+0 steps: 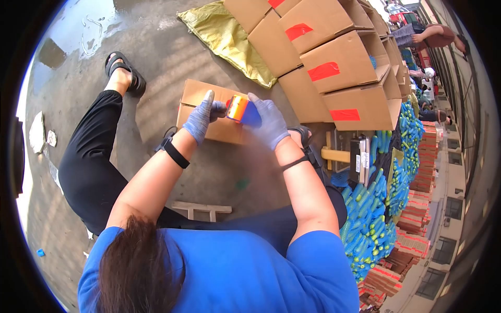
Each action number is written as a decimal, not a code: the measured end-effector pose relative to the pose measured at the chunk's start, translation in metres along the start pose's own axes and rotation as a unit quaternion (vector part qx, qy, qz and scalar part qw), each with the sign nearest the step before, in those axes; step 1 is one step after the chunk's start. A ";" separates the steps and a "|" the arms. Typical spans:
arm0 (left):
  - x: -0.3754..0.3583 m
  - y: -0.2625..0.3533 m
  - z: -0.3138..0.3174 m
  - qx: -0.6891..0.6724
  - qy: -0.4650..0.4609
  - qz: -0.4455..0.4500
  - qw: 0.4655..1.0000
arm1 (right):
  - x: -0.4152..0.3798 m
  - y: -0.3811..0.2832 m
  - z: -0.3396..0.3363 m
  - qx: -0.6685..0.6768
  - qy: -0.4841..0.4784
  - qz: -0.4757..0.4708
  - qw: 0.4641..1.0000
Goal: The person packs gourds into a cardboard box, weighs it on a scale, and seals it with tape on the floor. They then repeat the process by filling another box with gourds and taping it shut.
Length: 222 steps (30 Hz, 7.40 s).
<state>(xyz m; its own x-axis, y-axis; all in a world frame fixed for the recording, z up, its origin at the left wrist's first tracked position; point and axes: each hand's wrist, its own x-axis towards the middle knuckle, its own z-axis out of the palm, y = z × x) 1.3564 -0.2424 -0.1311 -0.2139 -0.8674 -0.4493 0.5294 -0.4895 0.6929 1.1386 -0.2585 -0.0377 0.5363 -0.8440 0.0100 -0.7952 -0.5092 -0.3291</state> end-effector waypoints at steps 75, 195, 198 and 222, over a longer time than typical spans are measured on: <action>0.100 -0.097 -0.232 0.204 0.388 0.112 0.892 | 0.058 -0.041 -0.017 -0.176 -0.208 -0.003 0.962; -0.052 -0.025 0.032 0.366 0.045 0.010 0.929 | -0.147 -0.053 0.006 0.030 0.014 0.046 0.998; -0.040 0.010 0.017 0.579 0.136 0.168 0.786 | -0.151 -0.052 -0.003 -0.021 -0.070 0.100 0.992; 0.053 -0.093 -0.069 0.024 0.048 -0.224 0.973 | -0.121 0.022 -0.023 0.023 -0.188 -0.005 0.982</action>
<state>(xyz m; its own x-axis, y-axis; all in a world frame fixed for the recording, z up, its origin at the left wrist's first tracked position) 1.3523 -0.2361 -0.2583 -0.3353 -0.5543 -0.7618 0.3610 -0.8225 0.4395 1.0494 -0.1711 -0.0242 0.6174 -0.7127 -0.3331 -0.7805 -0.5019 -0.3727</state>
